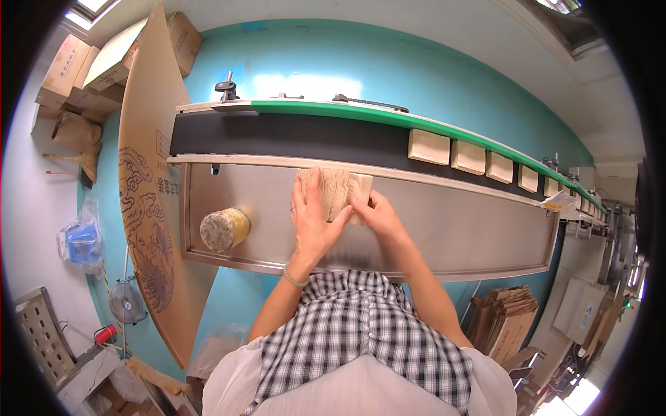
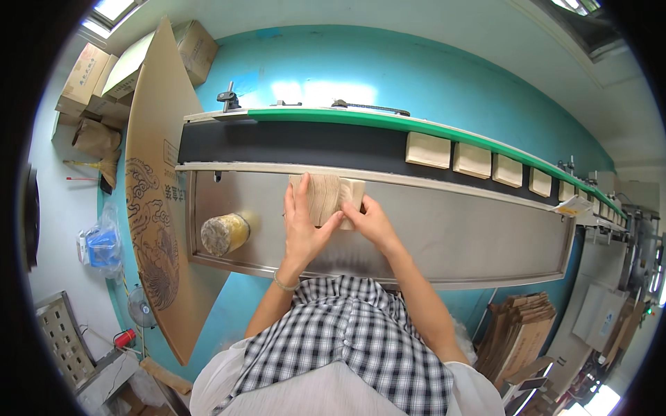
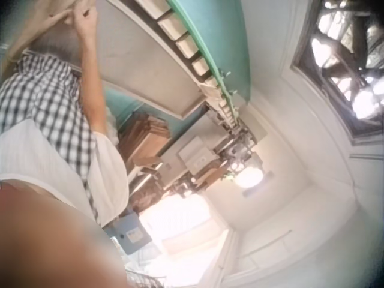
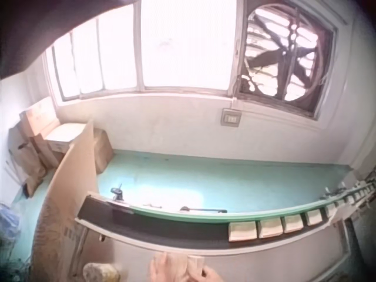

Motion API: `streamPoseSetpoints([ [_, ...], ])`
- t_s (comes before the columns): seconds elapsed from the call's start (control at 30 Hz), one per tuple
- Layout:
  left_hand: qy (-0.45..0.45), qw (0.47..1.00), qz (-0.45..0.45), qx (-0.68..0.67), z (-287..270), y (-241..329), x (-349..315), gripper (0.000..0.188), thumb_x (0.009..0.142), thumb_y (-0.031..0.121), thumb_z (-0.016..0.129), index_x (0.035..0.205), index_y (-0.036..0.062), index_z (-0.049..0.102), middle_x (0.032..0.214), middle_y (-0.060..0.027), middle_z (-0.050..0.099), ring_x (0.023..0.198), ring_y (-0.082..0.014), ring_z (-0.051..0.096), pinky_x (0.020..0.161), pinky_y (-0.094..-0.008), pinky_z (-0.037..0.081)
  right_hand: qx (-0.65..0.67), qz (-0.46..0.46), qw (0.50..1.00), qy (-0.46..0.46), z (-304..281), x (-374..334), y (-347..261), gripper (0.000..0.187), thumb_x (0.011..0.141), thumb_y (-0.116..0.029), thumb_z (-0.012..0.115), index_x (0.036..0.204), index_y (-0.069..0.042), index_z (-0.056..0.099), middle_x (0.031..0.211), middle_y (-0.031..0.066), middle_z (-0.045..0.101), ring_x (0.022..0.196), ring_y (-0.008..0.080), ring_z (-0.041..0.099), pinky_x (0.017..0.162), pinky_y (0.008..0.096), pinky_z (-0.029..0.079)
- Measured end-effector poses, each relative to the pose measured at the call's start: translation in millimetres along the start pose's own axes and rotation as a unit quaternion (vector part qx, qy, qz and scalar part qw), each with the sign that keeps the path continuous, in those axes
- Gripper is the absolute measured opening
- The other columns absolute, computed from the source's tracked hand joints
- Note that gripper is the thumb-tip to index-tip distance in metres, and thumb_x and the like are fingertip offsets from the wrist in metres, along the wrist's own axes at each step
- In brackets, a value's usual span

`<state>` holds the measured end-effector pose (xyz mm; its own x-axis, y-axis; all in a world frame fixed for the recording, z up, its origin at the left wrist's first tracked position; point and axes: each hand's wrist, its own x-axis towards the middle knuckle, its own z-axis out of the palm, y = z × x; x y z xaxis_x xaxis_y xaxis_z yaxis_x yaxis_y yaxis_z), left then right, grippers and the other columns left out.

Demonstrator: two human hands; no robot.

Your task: The person is transferring stacks of folded paper or cardboard products from a production machine to a conveyor belt system.

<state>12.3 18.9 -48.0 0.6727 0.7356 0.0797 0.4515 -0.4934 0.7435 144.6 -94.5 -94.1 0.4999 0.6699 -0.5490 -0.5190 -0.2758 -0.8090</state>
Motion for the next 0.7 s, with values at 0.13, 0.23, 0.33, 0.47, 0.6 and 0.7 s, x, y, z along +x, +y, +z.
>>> streamPoseSetpoints([
  [0.13,0.004,1.000,0.008,-0.005,2,-3,3,0.091,0.080,0.025,0.081,0.154,0.0087,0.030,0.141,-0.0304,0.044,0.133,-0.0475,0.043,0.109,-0.0502,0.039,0.012,-0.067,0.997,0.041,-24,23,-9,0.038,0.101,-0.031,0.064,0.120,0.001,0.061,0.103,0.0034,0.067,0.091,0.0099,0.063,0.076,0.0261,0.051],
  [0.23,0.013,0.996,0.033,-0.078,4,-4,8,0.090,0.083,0.023,0.079,0.155,0.0052,0.028,0.139,-0.0290,0.047,0.131,-0.0427,0.048,0.107,-0.0463,0.042,0.143,-0.058,0.979,0.131,-23,29,-26,0.037,0.099,-0.033,0.065,0.116,0.000,0.064,0.100,0.0034,0.067,0.087,0.0093,0.062,0.074,0.0261,0.051],
  [0.33,-0.009,0.986,-0.025,-0.163,10,-5,3,0.090,0.084,0.022,0.078,0.155,0.0028,0.025,0.139,-0.0277,0.048,0.131,-0.0393,0.050,0.106,-0.0441,0.044,-0.181,-0.120,0.975,0.041,7,7,-22,0.038,0.100,-0.035,0.065,0.117,-0.001,0.064,0.098,0.0019,0.065,0.085,0.0083,0.057,0.074,0.0254,0.049],
  [0.47,-0.034,0.989,-0.003,-0.141,6,1,1,0.095,0.084,0.022,0.078,0.157,0.0028,0.020,0.143,-0.0282,0.045,0.131,-0.0416,0.049,0.108,-0.0459,0.042,0.068,-0.028,0.997,0.017,10,9,-3,0.038,0.099,-0.033,0.066,0.119,-0.001,0.063,0.102,0.0027,0.066,0.087,0.0085,0.058,0.074,0.0258,0.050],
  [0.6,-0.015,0.987,-0.018,-0.161,6,-7,1,0.099,0.083,0.023,0.079,0.157,0.0003,0.016,0.146,-0.0291,0.041,0.130,-0.0428,0.048,0.109,-0.0455,0.040,-0.041,-0.055,0.998,0.008,-5,6,8,0.037,0.099,-0.031,0.066,0.118,0.000,0.062,0.103,0.0041,0.067,0.087,0.0088,0.060,0.074,0.0265,0.050],
  [0.7,0.002,0.980,-0.031,-0.196,13,-12,1,0.098,0.083,0.023,0.079,0.156,-0.0015,0.017,0.148,-0.0298,0.040,0.134,-0.0422,0.046,0.111,-0.0446,0.039,-0.133,-0.018,0.990,-0.040,-27,21,8,0.036,0.100,-0.031,0.064,0.118,0.000,0.061,0.105,0.0064,0.068,0.091,0.0109,0.064,0.075,0.0270,0.052],
])
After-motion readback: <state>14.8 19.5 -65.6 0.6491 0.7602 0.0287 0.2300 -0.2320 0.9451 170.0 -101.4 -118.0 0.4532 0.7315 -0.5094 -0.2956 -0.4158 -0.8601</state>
